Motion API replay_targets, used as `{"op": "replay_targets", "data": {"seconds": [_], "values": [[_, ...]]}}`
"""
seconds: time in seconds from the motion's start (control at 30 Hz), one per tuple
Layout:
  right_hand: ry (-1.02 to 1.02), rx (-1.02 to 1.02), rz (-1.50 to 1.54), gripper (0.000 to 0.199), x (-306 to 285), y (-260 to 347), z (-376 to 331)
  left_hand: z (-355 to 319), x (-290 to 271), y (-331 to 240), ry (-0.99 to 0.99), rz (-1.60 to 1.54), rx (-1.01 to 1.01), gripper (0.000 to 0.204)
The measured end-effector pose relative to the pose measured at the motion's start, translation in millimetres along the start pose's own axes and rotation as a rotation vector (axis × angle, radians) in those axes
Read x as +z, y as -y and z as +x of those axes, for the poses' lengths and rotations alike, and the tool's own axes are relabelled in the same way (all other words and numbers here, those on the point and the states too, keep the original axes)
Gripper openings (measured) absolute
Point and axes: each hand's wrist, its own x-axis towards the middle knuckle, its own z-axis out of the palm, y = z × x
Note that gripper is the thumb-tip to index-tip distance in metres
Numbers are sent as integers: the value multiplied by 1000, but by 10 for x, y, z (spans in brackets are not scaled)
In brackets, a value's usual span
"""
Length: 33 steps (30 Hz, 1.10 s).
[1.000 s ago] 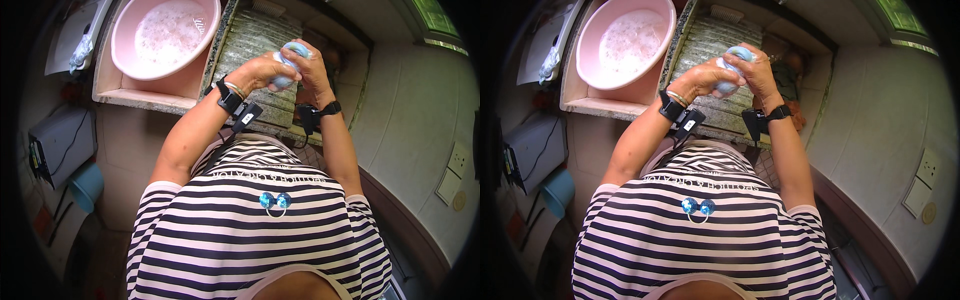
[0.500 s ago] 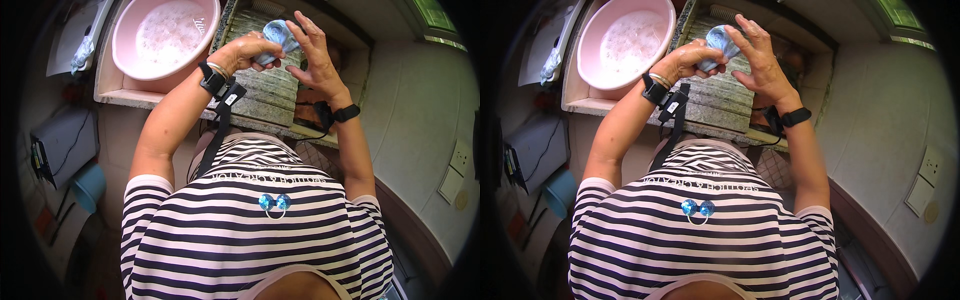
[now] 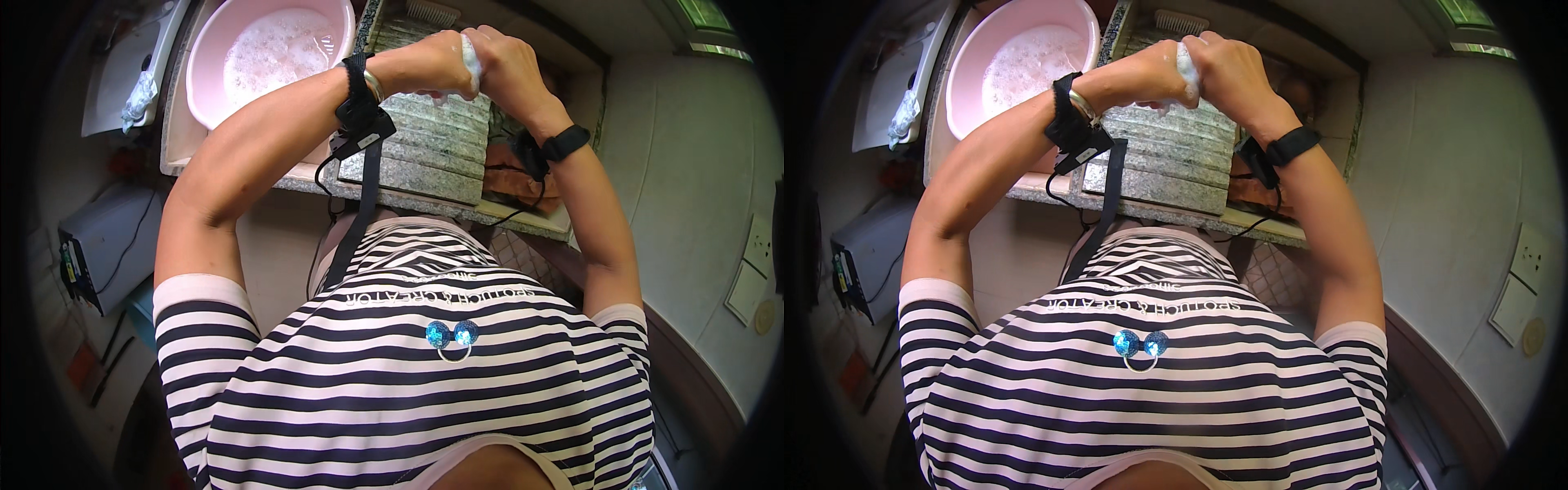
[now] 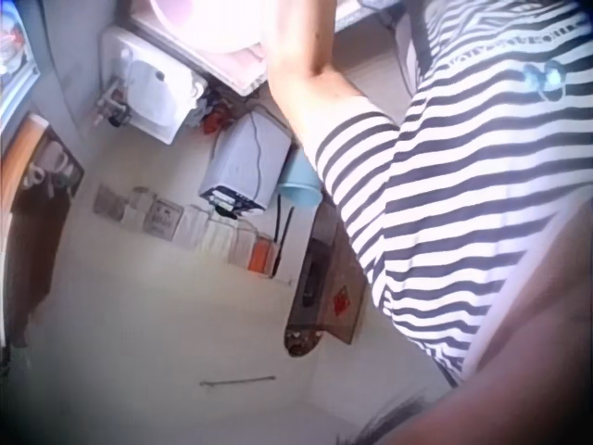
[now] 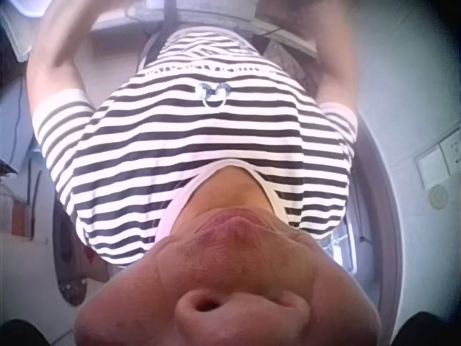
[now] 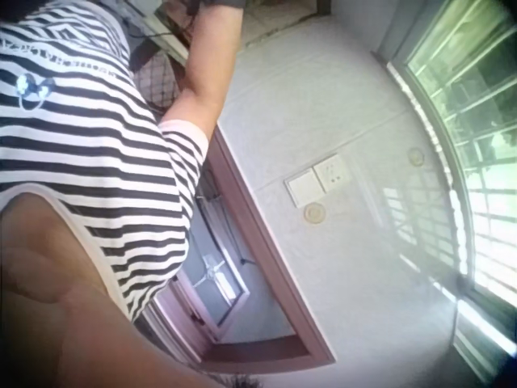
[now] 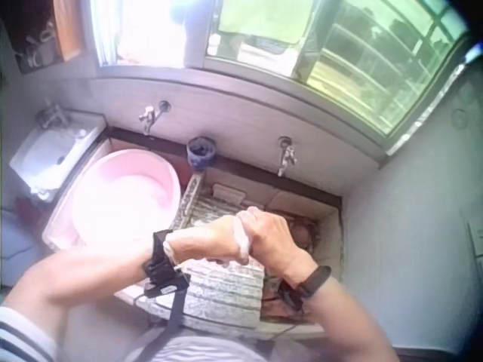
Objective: The person washes a white cloth by hand under running water, wrings it, and places it aside. They then scrub a blue patterned cloth with a brush on a washboard, rinse it under the tap, and wring it out.
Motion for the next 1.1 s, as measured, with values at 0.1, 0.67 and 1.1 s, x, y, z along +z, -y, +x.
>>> {"op": "replay_targets", "data": {"seconds": [0.1,0.67,1.1], "values": [[52,138,-16,23,67,-79,21,246,72,139,-173,348,202,33],[243,363,633,27,926,-175,-236,188,198,498,-290,692,306,23],[3,154,222,52,96,109,-64,-28,-110,62,28,-18,136,26]]}}
